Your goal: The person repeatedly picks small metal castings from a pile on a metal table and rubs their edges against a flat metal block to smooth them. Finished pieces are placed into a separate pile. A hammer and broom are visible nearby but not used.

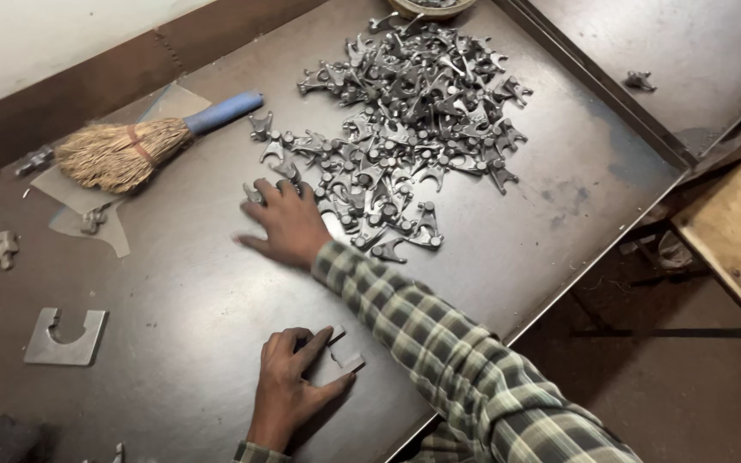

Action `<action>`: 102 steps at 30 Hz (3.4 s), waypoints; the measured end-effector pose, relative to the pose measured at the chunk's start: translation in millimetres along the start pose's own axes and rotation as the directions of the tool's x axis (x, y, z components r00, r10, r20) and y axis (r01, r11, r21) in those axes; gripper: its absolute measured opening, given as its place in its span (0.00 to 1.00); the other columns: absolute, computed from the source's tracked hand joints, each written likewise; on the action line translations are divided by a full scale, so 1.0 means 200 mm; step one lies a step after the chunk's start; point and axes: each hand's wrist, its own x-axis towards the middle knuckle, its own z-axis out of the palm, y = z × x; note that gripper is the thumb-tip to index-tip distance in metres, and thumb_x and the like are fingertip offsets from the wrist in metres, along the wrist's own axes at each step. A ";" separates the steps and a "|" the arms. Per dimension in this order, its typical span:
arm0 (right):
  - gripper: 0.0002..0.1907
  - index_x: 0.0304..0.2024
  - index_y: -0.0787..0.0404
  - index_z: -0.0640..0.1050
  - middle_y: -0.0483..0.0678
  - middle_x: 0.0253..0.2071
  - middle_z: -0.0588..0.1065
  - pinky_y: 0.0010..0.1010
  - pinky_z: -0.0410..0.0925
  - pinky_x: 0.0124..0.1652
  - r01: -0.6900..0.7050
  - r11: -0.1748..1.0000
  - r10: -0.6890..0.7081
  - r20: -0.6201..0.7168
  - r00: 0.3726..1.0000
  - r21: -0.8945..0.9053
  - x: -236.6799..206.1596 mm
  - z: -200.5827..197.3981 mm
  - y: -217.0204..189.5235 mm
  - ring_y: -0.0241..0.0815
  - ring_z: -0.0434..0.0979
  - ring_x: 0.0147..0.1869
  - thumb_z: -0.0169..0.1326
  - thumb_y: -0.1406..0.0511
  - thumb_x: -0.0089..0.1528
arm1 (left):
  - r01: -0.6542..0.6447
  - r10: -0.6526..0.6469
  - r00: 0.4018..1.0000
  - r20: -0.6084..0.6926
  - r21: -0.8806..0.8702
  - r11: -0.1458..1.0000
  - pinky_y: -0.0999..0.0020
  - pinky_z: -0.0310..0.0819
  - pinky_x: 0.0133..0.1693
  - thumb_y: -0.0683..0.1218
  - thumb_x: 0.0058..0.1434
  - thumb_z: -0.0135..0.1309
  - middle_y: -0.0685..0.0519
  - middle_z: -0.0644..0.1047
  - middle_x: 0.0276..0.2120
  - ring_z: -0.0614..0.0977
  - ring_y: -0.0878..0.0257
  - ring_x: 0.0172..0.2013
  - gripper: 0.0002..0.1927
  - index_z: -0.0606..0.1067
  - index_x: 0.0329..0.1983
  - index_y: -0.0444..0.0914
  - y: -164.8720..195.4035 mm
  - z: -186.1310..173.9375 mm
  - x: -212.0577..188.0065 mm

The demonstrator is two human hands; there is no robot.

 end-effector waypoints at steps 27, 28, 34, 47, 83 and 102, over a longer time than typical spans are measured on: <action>0.15 0.44 0.62 0.82 0.52 0.40 0.80 0.33 0.76 0.38 -0.067 0.981 0.101 -0.182 0.978 0.184 -1.14 -0.20 0.24 0.46 0.83 0.39 0.67 0.65 0.56 | -0.159 0.157 0.985 -0.070 -0.023 0.987 0.55 0.69 0.53 0.58 0.40 0.73 0.49 0.74 0.48 0.73 0.54 0.49 0.37 0.80 0.54 0.42 -0.08 -0.01 -0.04; 0.15 0.44 0.63 0.82 0.52 0.41 0.79 0.31 0.76 0.37 -0.014 0.975 0.048 -0.149 0.988 0.222 -1.16 -0.20 0.24 0.44 0.83 0.39 0.66 0.66 0.56 | -0.159 0.157 0.985 -0.068 -0.023 0.987 0.56 0.69 0.53 0.58 0.40 0.72 0.49 0.74 0.48 0.73 0.54 0.49 0.37 0.80 0.55 0.41 -0.09 -0.01 -0.04; 0.14 0.47 0.64 0.81 0.51 0.35 0.79 0.29 0.73 0.33 -0.224 0.776 0.173 0.143 0.975 0.590 -1.20 -0.17 0.26 0.42 0.80 0.34 0.63 0.67 0.59 | -0.150 0.149 0.988 -0.050 -0.024 0.988 0.55 0.69 0.52 0.57 0.40 0.72 0.50 0.75 0.47 0.73 0.54 0.49 0.36 0.80 0.54 0.42 -0.11 0.01 -0.04; 0.19 0.50 0.62 0.81 0.53 0.49 0.79 0.32 0.76 0.42 0.032 0.928 -0.040 0.015 0.999 0.370 -1.11 -0.24 0.20 0.45 0.83 0.46 0.65 0.67 0.56 | -0.181 0.178 0.981 -0.075 -0.036 0.983 0.56 0.69 0.54 0.58 0.41 0.73 0.49 0.75 0.47 0.73 0.53 0.49 0.37 0.79 0.55 0.40 -0.09 -0.03 -0.05; 0.18 0.48 0.63 0.81 0.52 0.43 0.79 0.31 0.76 0.39 0.064 0.944 -0.101 0.098 0.990 0.324 -1.00 -0.22 0.27 0.44 0.83 0.41 0.66 0.65 0.56 | -0.160 0.160 0.986 -0.051 -0.008 0.987 0.55 0.70 0.55 0.63 0.42 0.72 0.50 0.75 0.49 0.73 0.55 0.51 0.38 0.80 0.55 0.42 -0.13 0.04 -0.04; 0.17 0.48 0.61 0.82 0.53 0.44 0.78 0.34 0.76 0.37 0.067 0.939 -0.142 0.205 0.968 0.338 -1.03 -0.23 0.17 0.48 0.83 0.38 0.64 0.66 0.57 | -0.158 0.156 0.987 -0.042 -0.045 0.986 0.55 0.71 0.56 0.60 0.42 0.72 0.49 0.75 0.50 0.72 0.53 0.52 0.38 0.79 0.56 0.42 -0.11 0.02 -0.04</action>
